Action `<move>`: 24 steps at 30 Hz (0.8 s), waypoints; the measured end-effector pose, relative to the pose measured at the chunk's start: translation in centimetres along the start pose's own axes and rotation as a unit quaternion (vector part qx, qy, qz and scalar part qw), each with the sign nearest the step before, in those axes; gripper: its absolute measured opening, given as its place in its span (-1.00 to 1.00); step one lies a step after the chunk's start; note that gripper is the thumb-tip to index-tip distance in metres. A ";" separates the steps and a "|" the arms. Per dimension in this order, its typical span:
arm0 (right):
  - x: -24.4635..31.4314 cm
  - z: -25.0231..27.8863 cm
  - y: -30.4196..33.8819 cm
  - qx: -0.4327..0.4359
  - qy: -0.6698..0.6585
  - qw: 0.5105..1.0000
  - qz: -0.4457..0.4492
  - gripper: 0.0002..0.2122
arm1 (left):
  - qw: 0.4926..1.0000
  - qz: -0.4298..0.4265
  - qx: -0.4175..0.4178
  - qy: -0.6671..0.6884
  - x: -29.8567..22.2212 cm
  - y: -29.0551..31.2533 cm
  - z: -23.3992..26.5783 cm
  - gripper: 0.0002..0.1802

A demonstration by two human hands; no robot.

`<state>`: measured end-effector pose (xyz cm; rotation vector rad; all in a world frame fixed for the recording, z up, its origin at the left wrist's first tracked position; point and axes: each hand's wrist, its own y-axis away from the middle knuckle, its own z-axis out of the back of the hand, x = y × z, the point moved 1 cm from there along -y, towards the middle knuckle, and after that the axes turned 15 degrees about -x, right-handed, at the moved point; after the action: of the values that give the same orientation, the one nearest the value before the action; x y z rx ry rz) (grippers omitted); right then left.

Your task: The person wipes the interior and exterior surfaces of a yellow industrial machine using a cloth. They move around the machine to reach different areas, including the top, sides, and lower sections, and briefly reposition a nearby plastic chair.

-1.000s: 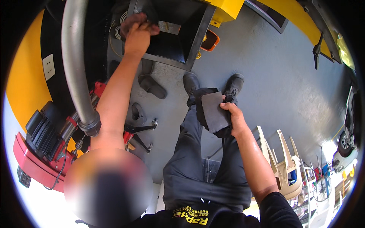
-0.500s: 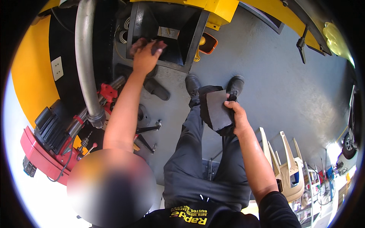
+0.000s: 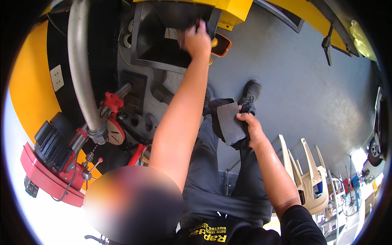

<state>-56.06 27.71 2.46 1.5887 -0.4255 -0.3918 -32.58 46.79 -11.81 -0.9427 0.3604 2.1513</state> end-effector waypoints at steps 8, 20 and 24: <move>0.4 -0.5 1.2 -0.033 0.013 0.999 0.003 -0.62 | 0.991 -0.105 0.080 -0.037 3.1 2.7 3.5 -0.50; -1.0 0.1 0.8 -0.017 0.005 1.000 0.010 -0.58 | 0.937 -0.278 0.068 -0.198 -2.0 -0.1 -1.1 -0.52; -1.6 0.9 0.5 -0.067 0.003 0.998 0.009 -0.56 | 0.934 -0.280 0.076 -0.209 -3.6 1.3 -0.3 -0.32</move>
<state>-57.94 27.75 2.86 1.4542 -0.4002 -0.3929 -31.80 43.86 -9.48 -0.4086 0.0325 1.6998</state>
